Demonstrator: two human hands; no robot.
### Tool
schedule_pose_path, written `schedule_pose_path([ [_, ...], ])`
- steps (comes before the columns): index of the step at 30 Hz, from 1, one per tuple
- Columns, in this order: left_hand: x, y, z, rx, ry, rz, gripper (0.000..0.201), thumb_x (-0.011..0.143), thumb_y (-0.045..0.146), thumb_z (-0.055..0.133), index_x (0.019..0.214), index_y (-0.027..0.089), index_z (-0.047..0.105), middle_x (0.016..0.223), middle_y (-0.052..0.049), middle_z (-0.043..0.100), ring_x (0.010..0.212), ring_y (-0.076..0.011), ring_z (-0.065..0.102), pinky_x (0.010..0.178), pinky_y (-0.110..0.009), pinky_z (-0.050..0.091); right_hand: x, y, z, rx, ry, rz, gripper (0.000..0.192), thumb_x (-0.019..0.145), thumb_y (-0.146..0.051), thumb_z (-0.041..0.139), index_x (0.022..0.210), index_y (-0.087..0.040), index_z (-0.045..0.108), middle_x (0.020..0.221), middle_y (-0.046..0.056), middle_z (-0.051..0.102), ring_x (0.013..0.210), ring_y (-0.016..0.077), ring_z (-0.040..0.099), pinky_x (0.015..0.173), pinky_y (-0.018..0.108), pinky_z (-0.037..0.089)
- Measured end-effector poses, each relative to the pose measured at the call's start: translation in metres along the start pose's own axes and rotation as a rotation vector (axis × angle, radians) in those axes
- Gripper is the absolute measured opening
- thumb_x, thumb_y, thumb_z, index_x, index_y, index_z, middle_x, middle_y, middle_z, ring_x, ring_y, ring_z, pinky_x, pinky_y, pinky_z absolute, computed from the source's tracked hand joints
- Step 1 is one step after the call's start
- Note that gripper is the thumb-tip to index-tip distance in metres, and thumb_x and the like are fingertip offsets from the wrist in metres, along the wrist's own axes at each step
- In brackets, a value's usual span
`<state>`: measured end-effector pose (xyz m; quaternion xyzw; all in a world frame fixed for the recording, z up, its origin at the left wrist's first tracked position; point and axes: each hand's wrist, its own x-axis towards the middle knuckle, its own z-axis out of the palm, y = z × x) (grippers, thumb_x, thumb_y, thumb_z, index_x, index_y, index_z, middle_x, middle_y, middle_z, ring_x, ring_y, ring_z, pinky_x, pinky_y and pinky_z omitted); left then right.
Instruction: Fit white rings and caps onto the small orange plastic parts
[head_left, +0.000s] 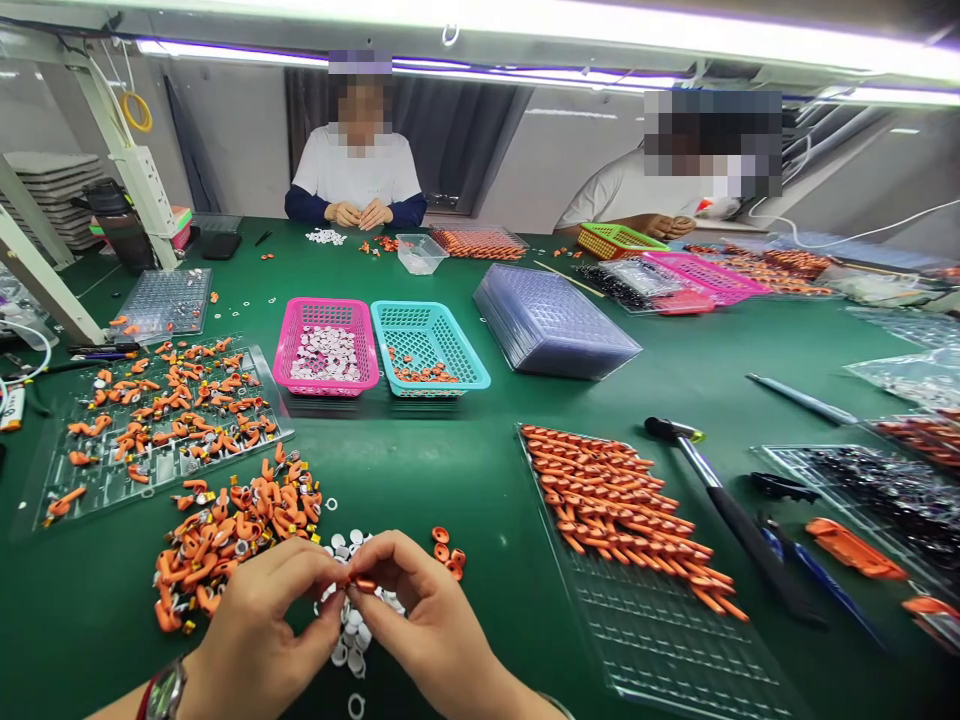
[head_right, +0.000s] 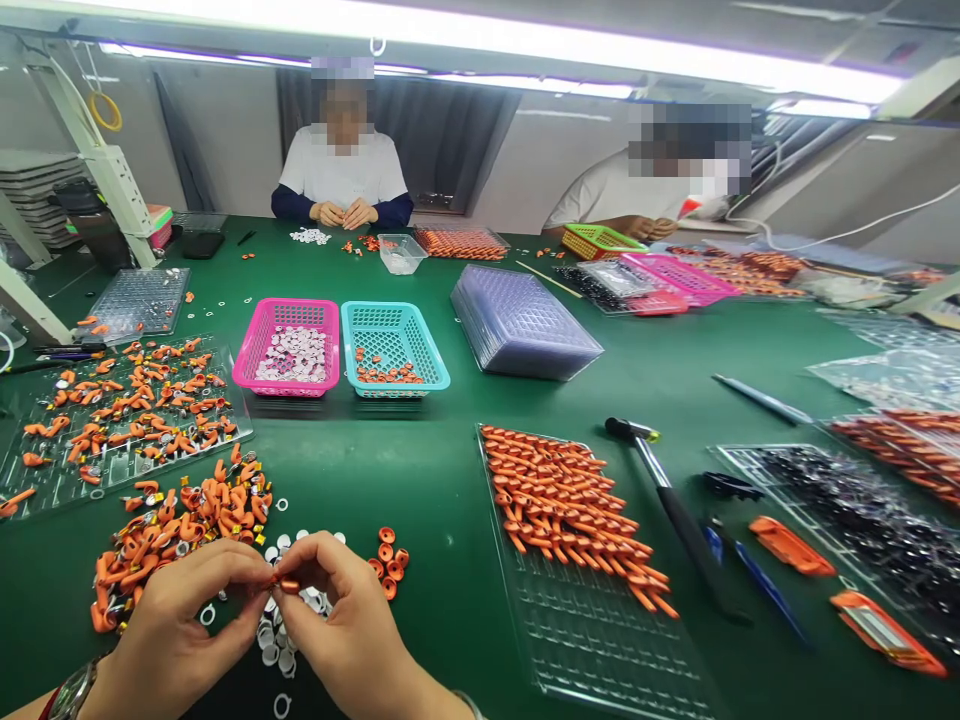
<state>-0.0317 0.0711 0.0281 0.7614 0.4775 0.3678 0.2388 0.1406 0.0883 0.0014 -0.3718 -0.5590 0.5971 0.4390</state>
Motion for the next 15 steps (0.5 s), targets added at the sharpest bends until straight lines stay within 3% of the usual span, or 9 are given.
schedule_pose_path([
  [5, -0.001, -0.003, -0.002, 0.003, -0.039, -0.075, 0.014, 0.086, 0.010, 0.057, 0.089, 0.022, 0.063, 0.077, 0.001, 0.069, 0.068, -0.0136, 0.066, 0.064, -0.023, 0.052, -0.002, -0.005, -0.009, -0.175, -0.067, -0.051, 0.016, 0.081, -0.015, 0.065, 0.096, -0.021, 0.065, 0.093, 0.004, 0.067, 0.084, 0.0191, 0.063, 0.078, 0.031, 0.053],
  [10, 0.000, -0.003, -0.003, 0.009, -0.056, -0.082, 0.017, 0.086, 0.009, 0.056, 0.092, 0.023, 0.063, 0.080, 0.002, 0.069, 0.070, -0.0128, 0.066, 0.065, -0.022, 0.052, -0.001, -0.006, -0.013, -0.297, -0.107, -0.115, 0.014, 0.086, -0.016, 0.063, 0.098, -0.022, 0.067, 0.090, 0.004, 0.068, 0.078, 0.0182, 0.063, 0.073, 0.029, 0.052],
  [15, 0.000, -0.003, -0.002, 0.035, -0.070, -0.093, 0.016, 0.086, 0.009, 0.056, 0.092, 0.023, 0.063, 0.079, 0.002, 0.069, 0.069, -0.0130, 0.065, 0.064, -0.022, 0.051, 0.002, -0.004, -0.013, -0.305, -0.095, -0.178, 0.018, 0.086, -0.011, 0.062, 0.099, -0.022, 0.069, 0.091, 0.005, 0.069, 0.081, 0.0190, 0.065, 0.075, 0.030, 0.054],
])
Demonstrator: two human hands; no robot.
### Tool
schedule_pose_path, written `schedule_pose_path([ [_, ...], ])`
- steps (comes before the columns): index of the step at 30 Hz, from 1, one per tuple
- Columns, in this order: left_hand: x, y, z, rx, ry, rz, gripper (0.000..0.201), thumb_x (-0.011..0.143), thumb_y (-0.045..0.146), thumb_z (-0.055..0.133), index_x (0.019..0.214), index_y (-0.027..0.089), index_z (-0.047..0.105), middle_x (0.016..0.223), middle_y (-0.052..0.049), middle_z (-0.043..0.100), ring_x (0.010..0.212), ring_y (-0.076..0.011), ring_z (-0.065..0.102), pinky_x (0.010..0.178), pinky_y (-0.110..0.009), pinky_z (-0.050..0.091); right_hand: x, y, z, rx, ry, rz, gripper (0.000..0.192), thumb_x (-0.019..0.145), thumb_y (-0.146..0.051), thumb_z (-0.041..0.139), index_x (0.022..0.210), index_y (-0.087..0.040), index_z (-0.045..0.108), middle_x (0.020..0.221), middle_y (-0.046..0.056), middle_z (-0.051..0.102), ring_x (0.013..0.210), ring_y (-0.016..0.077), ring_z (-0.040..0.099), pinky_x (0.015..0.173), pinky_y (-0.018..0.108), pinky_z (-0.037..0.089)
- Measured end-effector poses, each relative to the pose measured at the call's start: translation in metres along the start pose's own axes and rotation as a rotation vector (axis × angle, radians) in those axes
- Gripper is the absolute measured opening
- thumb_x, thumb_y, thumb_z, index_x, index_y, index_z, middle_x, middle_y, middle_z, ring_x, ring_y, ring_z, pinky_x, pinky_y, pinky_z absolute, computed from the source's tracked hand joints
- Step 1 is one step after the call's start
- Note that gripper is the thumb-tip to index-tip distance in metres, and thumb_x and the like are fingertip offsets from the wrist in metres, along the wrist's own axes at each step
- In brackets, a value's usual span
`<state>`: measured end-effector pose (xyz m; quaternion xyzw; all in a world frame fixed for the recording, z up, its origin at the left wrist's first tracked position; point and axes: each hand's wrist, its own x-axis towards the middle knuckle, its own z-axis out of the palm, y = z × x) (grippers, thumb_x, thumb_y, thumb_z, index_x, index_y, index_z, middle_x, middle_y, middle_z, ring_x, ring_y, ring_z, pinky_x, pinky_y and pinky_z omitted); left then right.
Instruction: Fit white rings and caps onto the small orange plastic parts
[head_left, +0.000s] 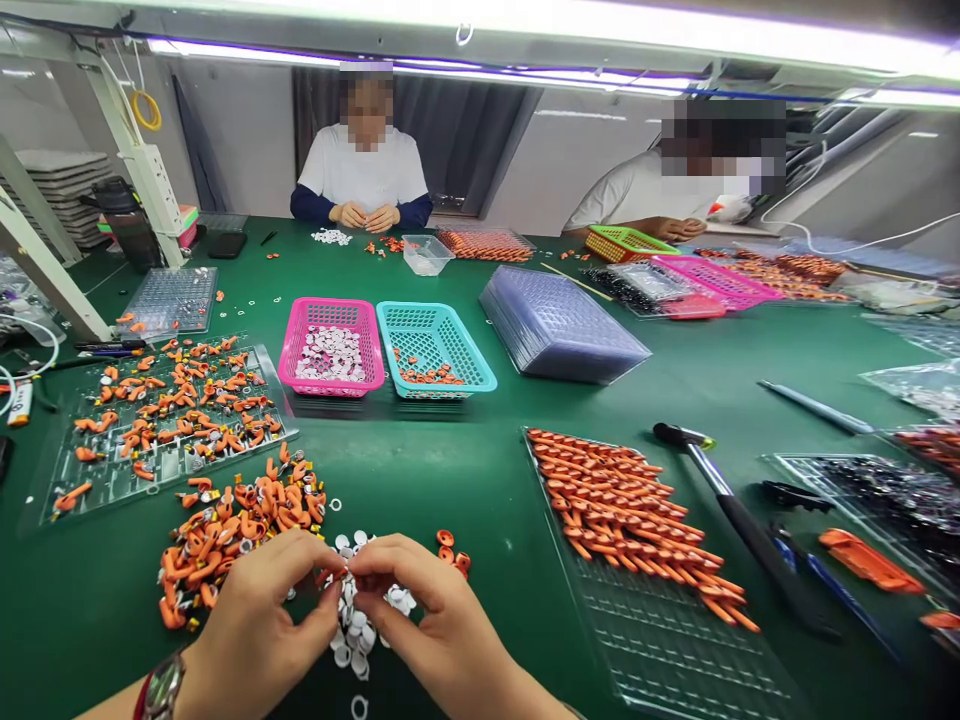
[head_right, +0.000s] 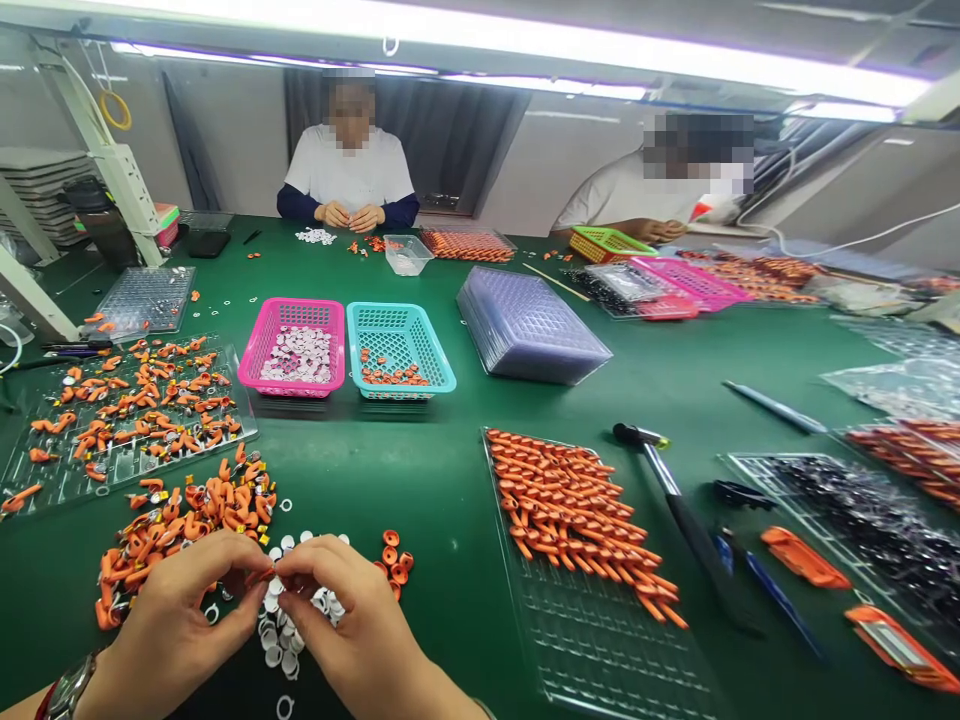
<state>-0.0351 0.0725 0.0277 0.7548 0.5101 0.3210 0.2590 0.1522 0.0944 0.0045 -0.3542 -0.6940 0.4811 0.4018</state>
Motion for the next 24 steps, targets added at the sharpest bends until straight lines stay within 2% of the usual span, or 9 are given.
schedule_pose_path([
  [5, 0.001, 0.001, 0.000, 0.006, -0.005, -0.006, 0.016, 0.087, 0.009, 0.055, 0.091, 0.022, 0.063, 0.079, 0.002, 0.068, 0.069, -0.0126, 0.065, 0.064, -0.022, 0.051, -0.002, -0.001, 0.001, 0.073, -0.007, 0.039, 0.023, 0.085, -0.010, 0.063, 0.102, -0.023, 0.069, 0.097, 0.007, 0.068, 0.088, 0.0202, 0.066, 0.078, 0.030, 0.057],
  [10, 0.000, 0.000, 0.000, 0.034, 0.000, 0.039, 0.017, 0.087, 0.008, 0.055, 0.091, 0.022, 0.063, 0.078, 0.001, 0.068, 0.069, -0.0132, 0.065, 0.063, -0.022, 0.052, -0.003, -0.001, 0.004, 0.170, 0.018, 0.105, 0.019, 0.083, -0.009, 0.063, 0.095, -0.023, 0.069, 0.091, 0.004, 0.067, 0.083, 0.0183, 0.068, 0.075, 0.027, 0.059],
  [15, -0.004, -0.006, 0.008, 0.114, 0.085, 0.178, 0.021, 0.086, 0.005, 0.056, 0.098, 0.021, 0.064, 0.086, -0.002, 0.070, 0.076, -0.0160, 0.068, 0.068, -0.025, 0.055, -0.003, 0.002, 0.007, 0.245, 0.090, 0.147, 0.015, 0.080, -0.011, 0.070, 0.090, -0.022, 0.069, 0.087, 0.002, 0.067, 0.078, 0.0158, 0.068, 0.073, 0.023, 0.058],
  [19, -0.008, -0.011, 0.013, 0.200, 0.125, 0.286, 0.023, 0.088, 0.005, 0.055, 0.103, 0.020, 0.064, 0.089, -0.005, 0.071, 0.076, -0.0181, 0.069, 0.067, -0.027, 0.056, -0.003, 0.004, 0.009, 0.251, 0.114, 0.139, 0.015, 0.078, -0.009, 0.071, 0.087, -0.022, 0.070, 0.085, 0.001, 0.068, 0.077, 0.0145, 0.067, 0.072, 0.021, 0.057],
  [22, -0.007, -0.008, 0.011, 0.180, 0.126, 0.275, 0.023, 0.088, 0.005, 0.054, 0.103, 0.020, 0.063, 0.089, -0.005, 0.071, 0.077, -0.0177, 0.069, 0.068, -0.026, 0.056, -0.003, 0.005, 0.009, 0.248, 0.126, 0.104, 0.018, 0.078, -0.007, 0.071, 0.088, -0.022, 0.071, 0.085, 0.000, 0.068, 0.077, 0.0145, 0.067, 0.072, 0.021, 0.057],
  [24, -0.004, -0.004, 0.007, 0.113, 0.109, 0.209, 0.021, 0.087, 0.005, 0.055, 0.099, 0.021, 0.064, 0.085, -0.003, 0.070, 0.075, -0.0157, 0.068, 0.068, -0.024, 0.055, -0.003, 0.006, 0.009, 0.234, 0.134, 0.066, 0.021, 0.077, -0.005, 0.070, 0.088, -0.023, 0.072, 0.087, 0.001, 0.068, 0.079, 0.0151, 0.067, 0.072, 0.022, 0.057],
])
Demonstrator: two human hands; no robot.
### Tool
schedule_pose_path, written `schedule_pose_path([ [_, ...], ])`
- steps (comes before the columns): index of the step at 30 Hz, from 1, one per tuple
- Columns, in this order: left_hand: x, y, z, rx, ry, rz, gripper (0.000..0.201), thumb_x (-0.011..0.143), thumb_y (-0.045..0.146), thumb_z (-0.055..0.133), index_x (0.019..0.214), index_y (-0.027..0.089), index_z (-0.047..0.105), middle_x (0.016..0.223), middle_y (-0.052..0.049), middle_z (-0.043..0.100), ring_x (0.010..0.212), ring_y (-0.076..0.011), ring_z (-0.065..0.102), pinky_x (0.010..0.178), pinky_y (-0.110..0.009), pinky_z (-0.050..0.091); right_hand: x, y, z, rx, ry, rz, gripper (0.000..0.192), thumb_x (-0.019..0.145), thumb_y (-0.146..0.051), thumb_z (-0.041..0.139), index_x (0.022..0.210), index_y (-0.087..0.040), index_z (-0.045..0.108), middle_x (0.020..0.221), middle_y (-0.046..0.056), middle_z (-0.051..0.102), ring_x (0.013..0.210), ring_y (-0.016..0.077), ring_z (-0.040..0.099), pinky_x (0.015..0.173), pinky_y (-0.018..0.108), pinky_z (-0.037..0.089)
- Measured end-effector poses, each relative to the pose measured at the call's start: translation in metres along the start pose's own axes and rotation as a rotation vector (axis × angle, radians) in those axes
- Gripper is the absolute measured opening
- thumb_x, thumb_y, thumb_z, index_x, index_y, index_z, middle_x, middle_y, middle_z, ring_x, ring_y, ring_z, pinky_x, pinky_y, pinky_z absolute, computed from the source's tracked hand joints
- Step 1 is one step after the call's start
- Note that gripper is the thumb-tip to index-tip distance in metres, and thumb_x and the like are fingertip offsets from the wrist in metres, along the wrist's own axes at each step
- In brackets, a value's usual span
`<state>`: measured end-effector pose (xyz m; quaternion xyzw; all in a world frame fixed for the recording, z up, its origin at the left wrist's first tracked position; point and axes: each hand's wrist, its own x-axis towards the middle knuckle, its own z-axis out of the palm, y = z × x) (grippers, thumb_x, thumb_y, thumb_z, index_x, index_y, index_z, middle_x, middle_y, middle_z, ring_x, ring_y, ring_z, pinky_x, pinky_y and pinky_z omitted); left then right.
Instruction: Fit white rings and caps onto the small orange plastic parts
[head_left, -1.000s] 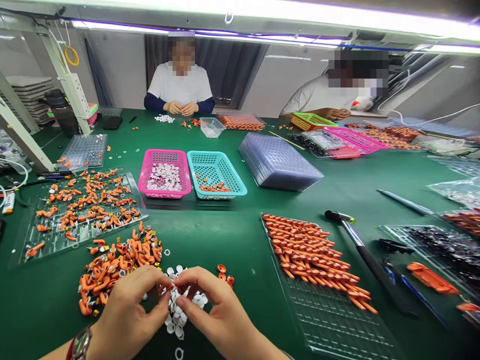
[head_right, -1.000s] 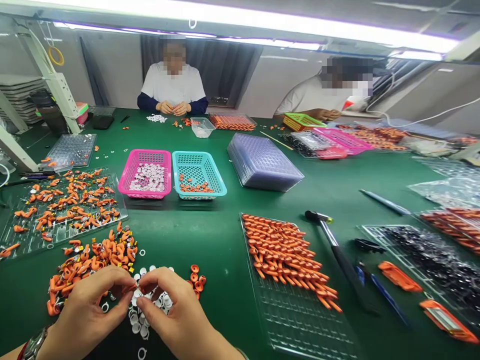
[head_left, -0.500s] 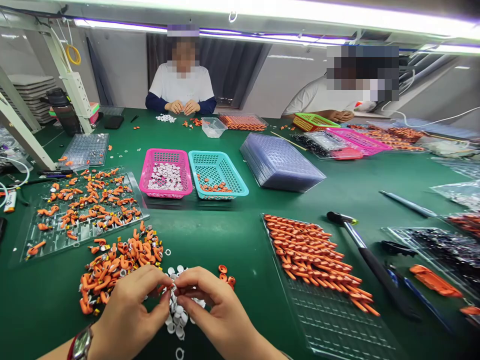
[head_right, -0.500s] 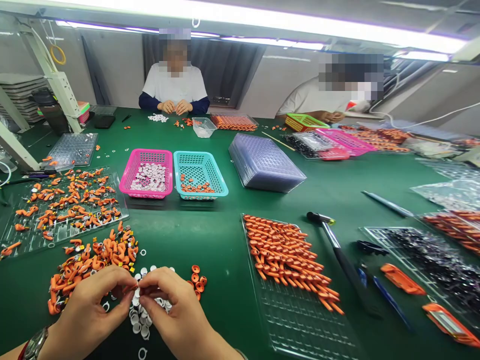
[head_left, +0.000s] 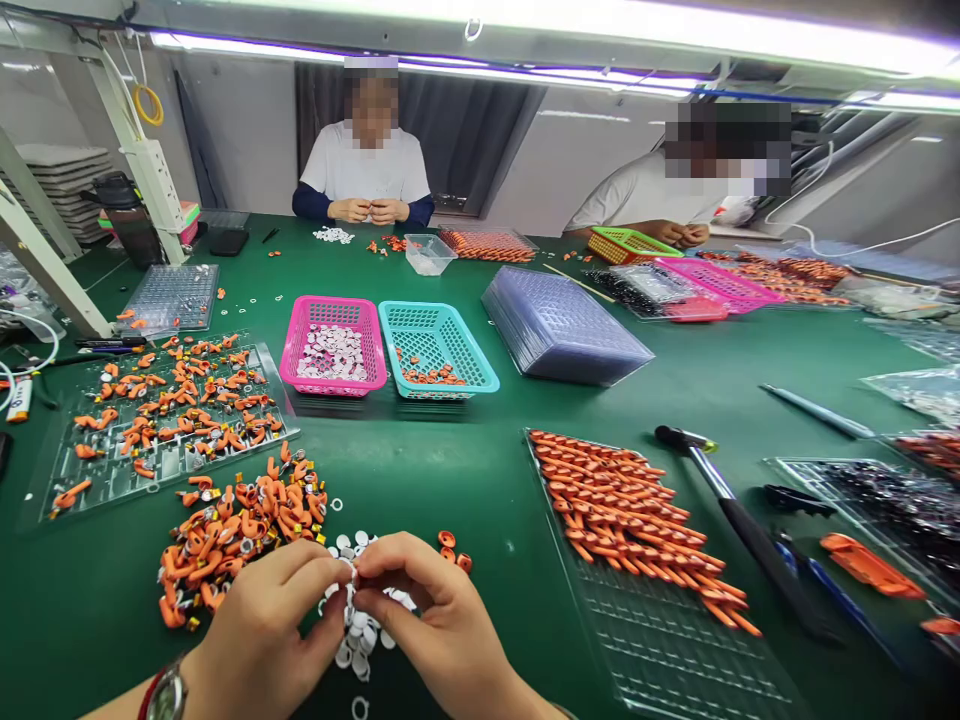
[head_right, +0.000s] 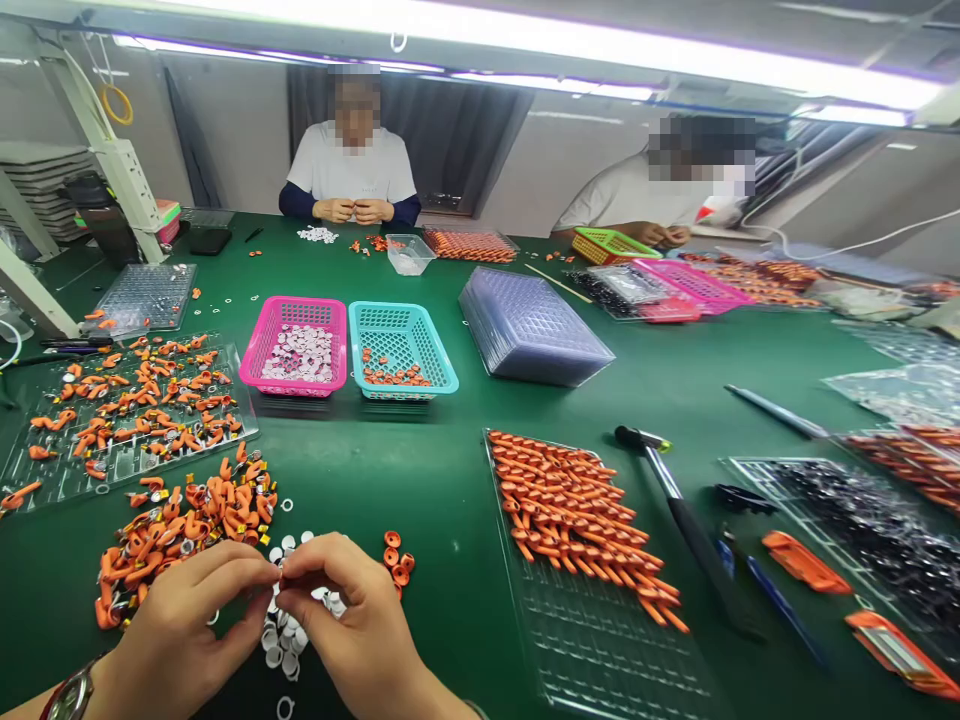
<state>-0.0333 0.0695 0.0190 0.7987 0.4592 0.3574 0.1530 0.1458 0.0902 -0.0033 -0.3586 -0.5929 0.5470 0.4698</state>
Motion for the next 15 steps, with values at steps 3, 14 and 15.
schedule_pose_path([
  [3, 0.0051, 0.0047, -0.0064, -0.098, -0.059, -0.135, 0.018, 0.086, 0.006, 0.057, 0.092, 0.022, 0.064, 0.079, 0.002, 0.069, 0.068, -0.0122, 0.066, 0.064, -0.020, 0.052, 0.0004, 0.0008, -0.0008, -0.036, 0.000, -0.074, 0.024, 0.078, -0.002, 0.070, 0.088, -0.024, 0.072, 0.088, 0.001, 0.069, 0.083, 0.0161, 0.068, 0.075, 0.023, 0.057],
  [14, 0.0089, 0.0060, -0.0098, -0.286, -0.147, -0.375, 0.011, 0.086, 0.016, 0.061, 0.089, 0.022, 0.069, 0.076, 0.003, 0.071, 0.064, -0.0118, 0.064, 0.061, -0.019, 0.050, -0.0013, 0.0011, -0.0003, -0.057, 0.015, -0.145, 0.025, 0.081, -0.004, 0.068, 0.093, -0.026, 0.072, 0.091, 0.002, 0.071, 0.087, 0.0173, 0.069, 0.078, 0.025, 0.057],
  [15, 0.0092, 0.0058, -0.0100, -0.315, -0.154, -0.399, 0.010, 0.086, 0.017, 0.061, 0.089, 0.022, 0.070, 0.077, 0.002, 0.072, 0.065, -0.0124, 0.065, 0.061, -0.020, 0.050, -0.0015, 0.0014, -0.0005, -0.043, 0.018, -0.134, 0.025, 0.081, -0.004, 0.069, 0.092, -0.026, 0.072, 0.090, 0.002, 0.070, 0.087, 0.0172, 0.069, 0.078, 0.025, 0.058],
])
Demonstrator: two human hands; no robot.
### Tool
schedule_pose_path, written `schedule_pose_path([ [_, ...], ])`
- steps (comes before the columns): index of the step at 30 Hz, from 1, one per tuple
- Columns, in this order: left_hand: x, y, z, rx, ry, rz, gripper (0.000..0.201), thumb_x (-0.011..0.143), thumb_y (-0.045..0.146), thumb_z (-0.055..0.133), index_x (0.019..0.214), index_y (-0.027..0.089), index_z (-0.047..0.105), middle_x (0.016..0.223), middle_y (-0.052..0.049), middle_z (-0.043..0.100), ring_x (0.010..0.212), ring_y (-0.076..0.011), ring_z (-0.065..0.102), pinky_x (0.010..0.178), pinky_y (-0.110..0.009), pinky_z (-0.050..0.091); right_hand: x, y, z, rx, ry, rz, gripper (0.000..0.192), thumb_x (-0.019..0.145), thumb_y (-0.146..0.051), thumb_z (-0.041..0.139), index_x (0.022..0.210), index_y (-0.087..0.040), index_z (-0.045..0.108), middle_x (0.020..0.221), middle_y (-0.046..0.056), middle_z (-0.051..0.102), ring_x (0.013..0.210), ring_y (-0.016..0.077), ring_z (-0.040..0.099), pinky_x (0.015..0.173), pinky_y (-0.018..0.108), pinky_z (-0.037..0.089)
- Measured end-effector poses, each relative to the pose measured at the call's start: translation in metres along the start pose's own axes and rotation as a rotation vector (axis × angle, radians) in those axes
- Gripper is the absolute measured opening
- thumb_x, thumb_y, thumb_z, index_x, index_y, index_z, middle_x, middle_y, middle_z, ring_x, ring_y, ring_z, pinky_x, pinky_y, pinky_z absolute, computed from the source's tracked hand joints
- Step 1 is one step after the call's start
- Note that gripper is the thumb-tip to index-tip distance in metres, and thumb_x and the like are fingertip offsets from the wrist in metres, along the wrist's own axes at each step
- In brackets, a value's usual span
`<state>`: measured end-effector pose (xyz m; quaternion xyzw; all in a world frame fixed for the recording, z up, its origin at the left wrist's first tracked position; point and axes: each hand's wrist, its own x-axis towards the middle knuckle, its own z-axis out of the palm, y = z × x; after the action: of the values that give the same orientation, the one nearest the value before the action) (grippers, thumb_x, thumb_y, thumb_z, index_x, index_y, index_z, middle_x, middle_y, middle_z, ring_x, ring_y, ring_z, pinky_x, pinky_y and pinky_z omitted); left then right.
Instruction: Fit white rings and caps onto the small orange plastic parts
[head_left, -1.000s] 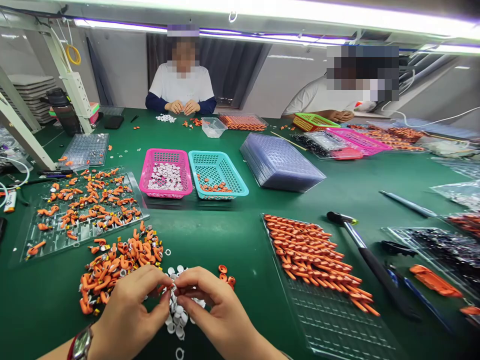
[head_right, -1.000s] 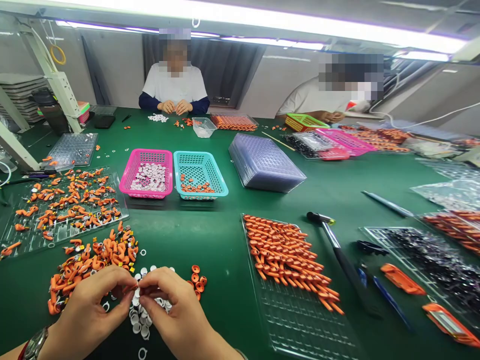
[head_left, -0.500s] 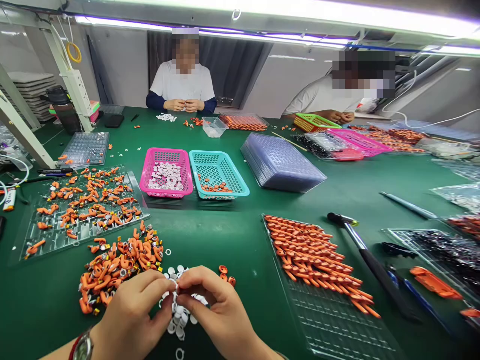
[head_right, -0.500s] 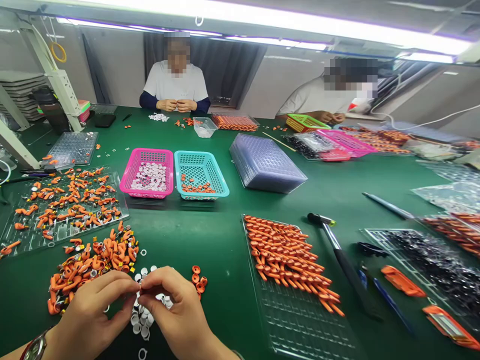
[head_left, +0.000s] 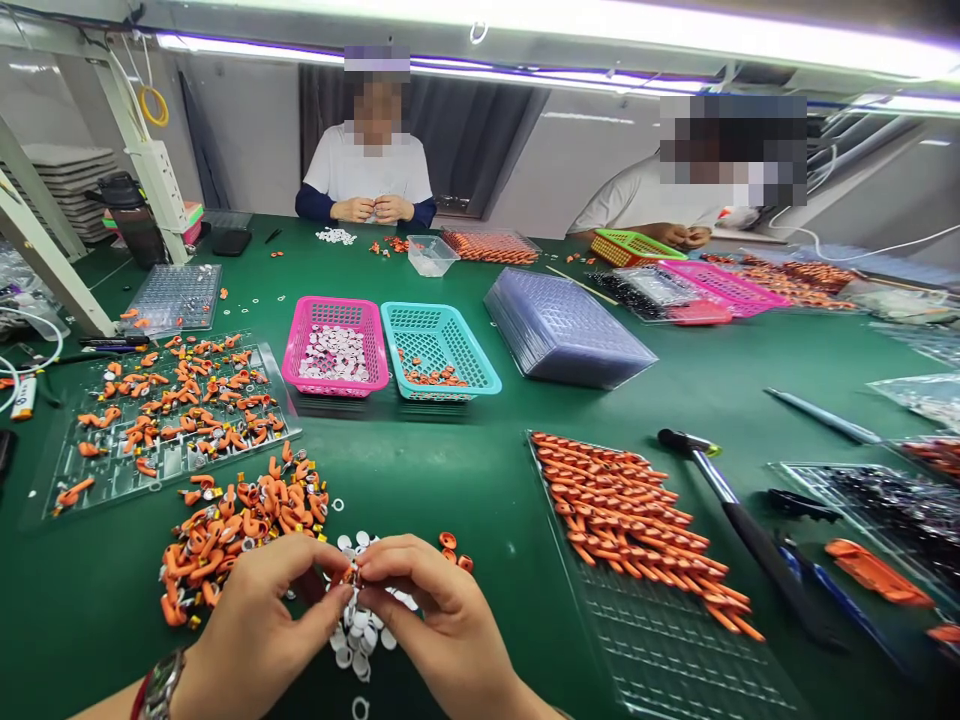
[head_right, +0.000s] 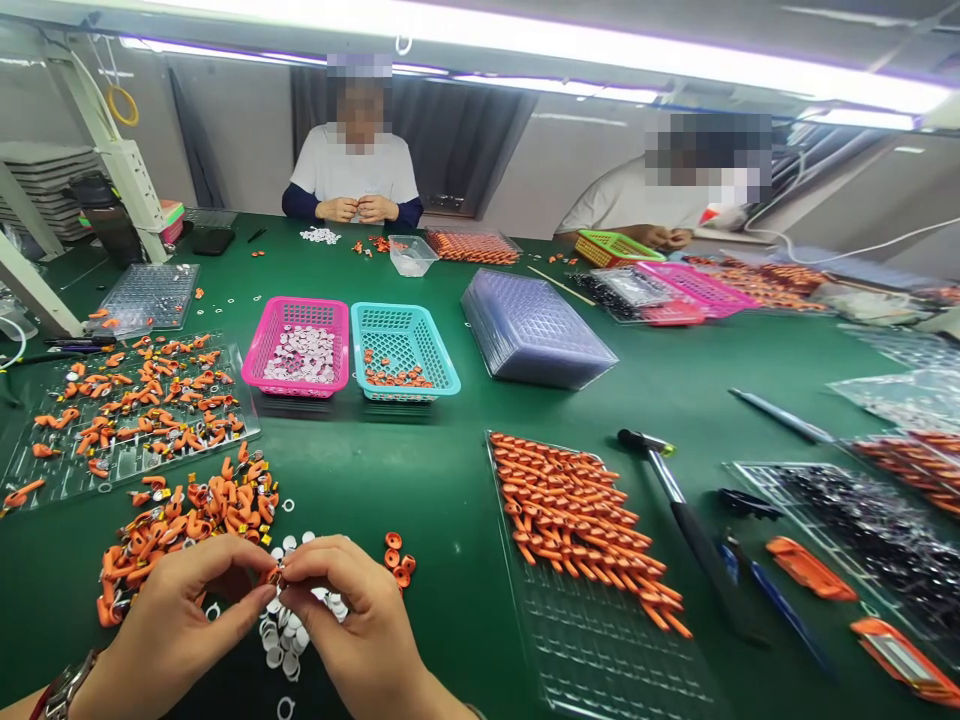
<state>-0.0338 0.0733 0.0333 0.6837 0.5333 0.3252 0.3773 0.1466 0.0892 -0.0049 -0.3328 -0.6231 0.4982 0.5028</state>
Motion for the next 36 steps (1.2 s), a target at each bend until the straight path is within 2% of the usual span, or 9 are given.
schedule_pose_path([
  [6, 0.004, 0.002, -0.002, -0.323, -0.059, -0.201, 0.013, 0.084, 0.030, 0.066, 0.087, 0.018, 0.072, 0.083, -0.005, 0.074, 0.075, -0.0182, 0.068, 0.066, -0.025, 0.052, -0.001, 0.001, -0.001, 0.070, 0.024, 0.048, 0.030, 0.080, -0.002, 0.068, 0.093, -0.029, 0.071, 0.091, 0.000, 0.070, 0.087, 0.0155, 0.069, 0.076, 0.021, 0.059],
  [10, 0.008, 0.000, -0.002, -0.614, -0.110, -0.361, 0.026, 0.074, 0.038, 0.078, 0.082, 0.015, 0.069, 0.066, 0.000, 0.067, 0.061, -0.0136, 0.061, 0.059, -0.023, 0.048, -0.002, -0.001, -0.001, 0.098, 0.020, 0.044, 0.031, 0.081, -0.002, 0.068, 0.093, -0.030, 0.071, 0.092, -0.001, 0.072, 0.088, 0.0149, 0.069, 0.078, 0.021, 0.058],
  [13, 0.009, -0.003, -0.002, -0.714, -0.170, -0.448, 0.038, 0.068, 0.046, 0.082, 0.078, 0.014, 0.064, 0.058, 0.002, 0.063, 0.054, -0.0112, 0.057, 0.057, -0.022, 0.047, -0.003, -0.001, 0.000, 0.112, 0.018, 0.035, 0.030, 0.081, -0.002, 0.068, 0.093, -0.029, 0.072, 0.091, -0.001, 0.072, 0.087, 0.0147, 0.069, 0.078, 0.021, 0.059],
  [16, 0.007, -0.005, 0.000, -0.693, -0.273, -0.461, 0.044, 0.071, 0.055, 0.076, 0.074, 0.014, 0.062, 0.062, 0.000, 0.063, 0.053, -0.0115, 0.058, 0.055, -0.023, 0.047, -0.003, -0.001, 0.000, 0.108, 0.023, 0.020, 0.030, 0.081, -0.002, 0.069, 0.093, -0.030, 0.072, 0.090, -0.001, 0.073, 0.087, 0.0147, 0.070, 0.077, 0.021, 0.059],
  [19, 0.004, -0.004, 0.002, -0.629, -0.354, -0.419, 0.049, 0.080, 0.064, 0.062, 0.072, 0.015, 0.058, 0.065, -0.001, 0.061, 0.054, -0.0125, 0.057, 0.054, -0.023, 0.045, -0.002, 0.000, -0.001, 0.087, 0.025, -0.002, 0.029, 0.082, -0.003, 0.069, 0.094, -0.029, 0.073, 0.091, 0.000, 0.075, 0.086, 0.0152, 0.071, 0.079, 0.022, 0.059],
  [25, 0.000, 0.005, 0.002, -0.403, -0.356, -0.316, 0.050, 0.094, 0.062, 0.037, 0.069, 0.020, 0.048, 0.062, 0.003, 0.049, 0.058, -0.0138, 0.050, 0.057, -0.024, 0.040, 0.001, -0.004, -0.001, -0.013, 0.032, -0.067, 0.020, 0.082, -0.008, 0.072, 0.091, -0.025, 0.076, 0.086, 0.004, 0.077, 0.082, 0.0190, 0.074, 0.076, 0.027, 0.060],
  [30, -0.001, 0.008, -0.001, -0.337, -0.378, -0.300, 0.048, 0.095, 0.059, 0.032, 0.067, 0.021, 0.043, 0.059, 0.005, 0.042, 0.056, -0.0136, 0.043, 0.054, -0.024, 0.035, 0.003, -0.008, 0.001, -0.076, 0.023, -0.147, 0.019, 0.083, -0.010, 0.073, 0.092, -0.026, 0.077, 0.084, 0.004, 0.079, 0.079, 0.0181, 0.075, 0.075, 0.025, 0.062],
  [36, 0.000, 0.011, -0.003, -0.301, -0.378, -0.256, 0.045, 0.097, 0.054, 0.033, 0.068, 0.022, 0.042, 0.060, 0.005, 0.042, 0.056, -0.0131, 0.040, 0.054, -0.024, 0.034, 0.002, -0.009, 0.001, -0.076, 0.012, -0.162, 0.022, 0.084, -0.010, 0.072, 0.095, -0.027, 0.079, 0.086, 0.005, 0.078, 0.076, 0.0178, 0.075, 0.071, 0.023, 0.063],
])
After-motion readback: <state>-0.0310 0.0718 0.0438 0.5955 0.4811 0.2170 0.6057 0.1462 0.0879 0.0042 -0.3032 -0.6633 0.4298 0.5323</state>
